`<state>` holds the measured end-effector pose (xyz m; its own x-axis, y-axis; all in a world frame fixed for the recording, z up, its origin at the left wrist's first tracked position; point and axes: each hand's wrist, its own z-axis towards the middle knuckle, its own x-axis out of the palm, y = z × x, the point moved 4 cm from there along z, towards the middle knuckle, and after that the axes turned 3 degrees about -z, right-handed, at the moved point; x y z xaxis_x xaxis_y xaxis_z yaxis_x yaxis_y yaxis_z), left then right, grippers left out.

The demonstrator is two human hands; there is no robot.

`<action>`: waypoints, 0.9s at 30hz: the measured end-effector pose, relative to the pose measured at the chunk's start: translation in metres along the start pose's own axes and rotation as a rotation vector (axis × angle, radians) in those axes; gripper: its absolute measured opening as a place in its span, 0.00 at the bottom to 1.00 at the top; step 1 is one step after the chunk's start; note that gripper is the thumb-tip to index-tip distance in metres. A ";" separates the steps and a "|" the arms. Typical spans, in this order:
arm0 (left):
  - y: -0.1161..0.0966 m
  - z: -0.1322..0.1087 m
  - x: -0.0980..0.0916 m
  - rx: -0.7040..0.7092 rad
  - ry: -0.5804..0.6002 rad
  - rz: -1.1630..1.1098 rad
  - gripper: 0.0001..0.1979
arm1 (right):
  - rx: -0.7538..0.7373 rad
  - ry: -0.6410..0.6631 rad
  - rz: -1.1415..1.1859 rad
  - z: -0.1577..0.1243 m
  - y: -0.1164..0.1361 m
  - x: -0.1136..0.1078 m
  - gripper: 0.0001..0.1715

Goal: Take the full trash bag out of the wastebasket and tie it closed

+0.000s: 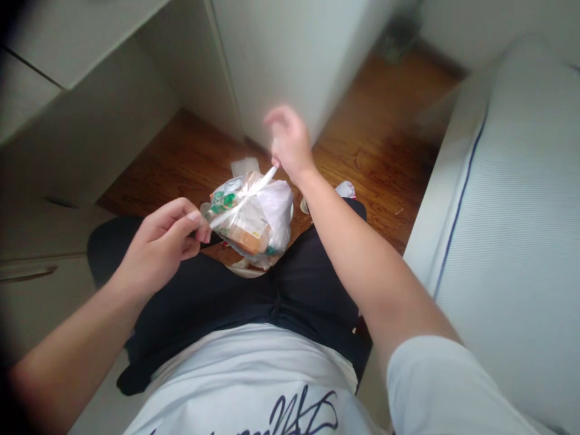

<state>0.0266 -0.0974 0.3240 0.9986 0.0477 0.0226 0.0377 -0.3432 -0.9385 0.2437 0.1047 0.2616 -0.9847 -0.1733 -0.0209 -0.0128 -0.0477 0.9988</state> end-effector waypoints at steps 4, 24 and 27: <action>-0.025 0.010 -0.008 0.165 -0.010 0.038 0.17 | -0.182 0.293 -0.151 -0.027 0.066 0.039 0.09; -0.034 0.110 -0.103 0.218 -0.423 0.476 0.13 | 0.097 0.317 -0.358 -0.041 -0.008 -0.027 0.14; -0.018 0.124 -0.112 0.115 -0.460 0.586 0.14 | 0.240 0.357 -0.469 -0.053 -0.040 -0.045 0.11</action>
<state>-0.0908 0.0195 0.2955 0.7367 0.2829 -0.6142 -0.5246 -0.3341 -0.7831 0.2975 0.0624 0.2206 -0.7467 -0.5066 -0.4309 -0.5081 0.0163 0.8612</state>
